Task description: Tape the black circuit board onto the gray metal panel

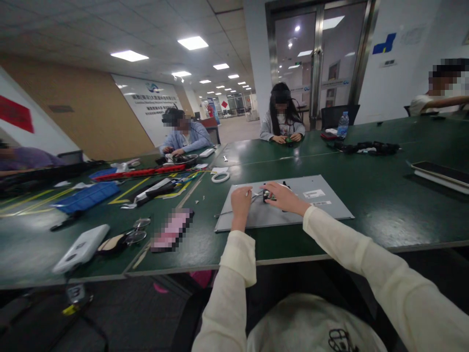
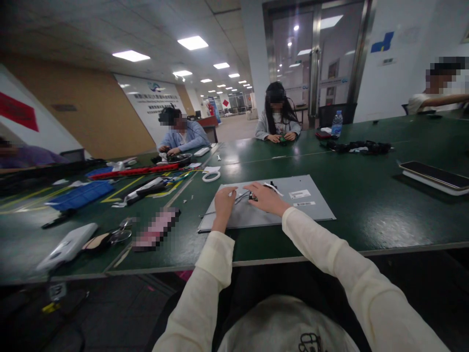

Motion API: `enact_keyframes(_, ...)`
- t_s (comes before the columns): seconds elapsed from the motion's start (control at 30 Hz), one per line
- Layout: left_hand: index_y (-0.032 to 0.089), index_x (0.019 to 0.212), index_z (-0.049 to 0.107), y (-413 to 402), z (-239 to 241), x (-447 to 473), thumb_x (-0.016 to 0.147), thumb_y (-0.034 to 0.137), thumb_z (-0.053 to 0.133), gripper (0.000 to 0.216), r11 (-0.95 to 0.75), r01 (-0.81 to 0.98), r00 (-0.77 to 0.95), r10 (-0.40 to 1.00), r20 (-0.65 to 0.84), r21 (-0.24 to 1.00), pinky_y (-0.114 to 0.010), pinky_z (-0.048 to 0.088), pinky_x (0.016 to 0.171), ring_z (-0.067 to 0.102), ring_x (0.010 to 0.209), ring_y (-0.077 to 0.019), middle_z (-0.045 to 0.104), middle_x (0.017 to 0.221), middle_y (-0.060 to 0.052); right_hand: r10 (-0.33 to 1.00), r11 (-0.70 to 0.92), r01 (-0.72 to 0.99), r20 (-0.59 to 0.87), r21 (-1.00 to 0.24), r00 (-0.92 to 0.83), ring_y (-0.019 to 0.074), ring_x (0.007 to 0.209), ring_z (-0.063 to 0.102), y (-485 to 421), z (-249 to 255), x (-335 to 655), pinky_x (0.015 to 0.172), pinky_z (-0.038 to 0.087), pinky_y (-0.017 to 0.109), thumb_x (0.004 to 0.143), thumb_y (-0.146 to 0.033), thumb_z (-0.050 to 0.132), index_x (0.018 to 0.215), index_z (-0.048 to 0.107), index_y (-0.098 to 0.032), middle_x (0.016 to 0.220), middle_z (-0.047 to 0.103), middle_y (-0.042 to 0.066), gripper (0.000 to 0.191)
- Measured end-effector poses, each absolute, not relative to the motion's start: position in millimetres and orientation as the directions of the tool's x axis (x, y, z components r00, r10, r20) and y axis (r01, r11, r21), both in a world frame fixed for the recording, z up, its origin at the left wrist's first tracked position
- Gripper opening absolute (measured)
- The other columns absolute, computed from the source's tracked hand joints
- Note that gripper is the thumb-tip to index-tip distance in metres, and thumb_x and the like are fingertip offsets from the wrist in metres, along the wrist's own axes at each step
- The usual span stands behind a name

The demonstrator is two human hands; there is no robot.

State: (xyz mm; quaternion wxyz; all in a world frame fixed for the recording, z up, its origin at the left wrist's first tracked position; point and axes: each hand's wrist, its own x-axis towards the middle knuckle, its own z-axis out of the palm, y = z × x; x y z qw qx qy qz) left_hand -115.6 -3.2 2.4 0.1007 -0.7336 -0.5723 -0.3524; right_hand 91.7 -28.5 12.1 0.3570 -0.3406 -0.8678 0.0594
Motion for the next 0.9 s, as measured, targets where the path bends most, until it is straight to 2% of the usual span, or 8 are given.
enact_keyframes(0.13, 0.017, 0.099, 0.074, -6, 4, -114, 0.087, 0.014, 0.050, 0.027, -0.339, 0.920, 0.152, 0.772, 0.617, 0.197, -0.033, 0.046, 0.093, 0.066, 0.096, -0.0211, 0.073, 0.103, -0.009, 0.679, 0.710, 0.641, 0.524, -0.291, -0.514, 0.0156, 0.091, 0.061, -24, 17, 60, 0.080, 0.047, 0.025, 0.085, -0.019, 0.062, 0.130, 0.055, -0.022, 0.120, 0.057, 0.007, 0.046)
enact_keyframes(0.3, 0.019, 0.104, 0.072, -7, 3, -112, 0.088, 0.017, 0.051, 0.027, -0.315, 0.940, 0.192, 0.805, 0.562, 0.130, -0.033, 0.045, 0.092, 0.066, 0.096, -0.0216, 0.074, 0.101, -0.009, 0.726, 0.637, 0.678, 0.583, -0.367, -0.366, 0.0169, 0.093, 0.060, -19, 5, 44, 0.081, 0.044, 0.025, 0.091, -0.021, 0.057, 0.102, 0.068, -0.019, 0.103, 0.063, 0.006, 0.016)
enact_keyframes(0.4, 0.019, 0.115, 0.068, -9, 4, -110, 0.091, 0.020, 0.050, 0.030, -0.310, 0.947, 0.223, 0.825, 0.519, 0.085, -0.032, 0.044, 0.089, 0.066, 0.095, -0.0222, 0.074, 0.099, -0.009, 0.720, 0.645, 0.646, 0.609, -0.408, -0.333, 0.0166, 0.089, 0.059, -15, -2, 51, 0.083, 0.043, 0.026, 0.092, -0.021, 0.055, 0.091, 0.069, -0.017, 0.094, 0.065, 0.006, 0.015)
enact_keyframes(0.53, 0.021, 0.108, 0.070, -12, 6, -106, 0.094, 0.027, 0.047, 0.027, -0.301, 0.954, 0.265, 0.863, 0.431, 0.016, -0.031, 0.044, 0.084, 0.066, 0.093, -0.0223, 0.073, 0.096, -0.010, 0.695, 0.682, 0.556, 0.658, -0.475, -0.290, 0.0160, 0.086, 0.058, -7, -6, 68, 0.082, 0.043, 0.027, 0.092, -0.023, 0.056, 0.090, 0.068, -0.015, 0.090, 0.065, 0.006, 0.015)
enact_keyframes(0.67, 0.021, 0.104, 0.070, -13, 8, -105, 0.096, 0.029, 0.043, 0.029, -0.314, 0.949, 0.298, 0.873, 0.385, -0.024, -0.031, 0.043, 0.085, 0.064, 0.095, -0.0230, 0.072, 0.096, -0.011, 0.666, 0.728, 0.486, 0.666, -0.483, -0.336, 0.0154, 0.085, 0.060, -4, -9, 75, 0.082, 0.045, 0.027, 0.090, -0.025, 0.060, 0.099, 0.068, -0.015, 0.096, 0.066, 0.007, 0.016)
enact_keyframes(0.8, 0.021, 0.106, 0.068, -12, 9, -105, 0.097, 0.029, 0.042, 0.029, -0.328, 0.945, 0.306, 0.865, 0.397, -0.015, -0.032, 0.043, 0.087, 0.064, 0.097, -0.0228, 0.071, 0.098, -0.010, 0.674, 0.713, 0.541, 0.649, -0.446, -0.353, 0.0170, 0.097, 0.060, -8, -9, 73, 0.090, 0.044, 0.029, 0.090, -0.016, 0.055, 0.102, 0.069, -0.017, 0.104, 0.068, 0.007, 0.019)
enact_keyframes(0.9, 0.020, 0.106, 0.067, -12, 9, -104, 0.096, 0.026, 0.043, 0.027, -0.367, 0.930, 0.335, 0.849, 0.408, 0.001, -0.031, 0.043, 0.089, 0.063, 0.098, -0.0219, 0.071, 0.099, -0.010, 0.713, 0.656, 0.606, 0.632, -0.449, -0.304, 0.0175, 0.096, 0.062, -9, -8, 73, 0.089, 0.044, 0.029, 0.091, -0.018, 0.054, 0.099, 0.071, -0.018, 0.101, 0.069, 0.007, 0.018)
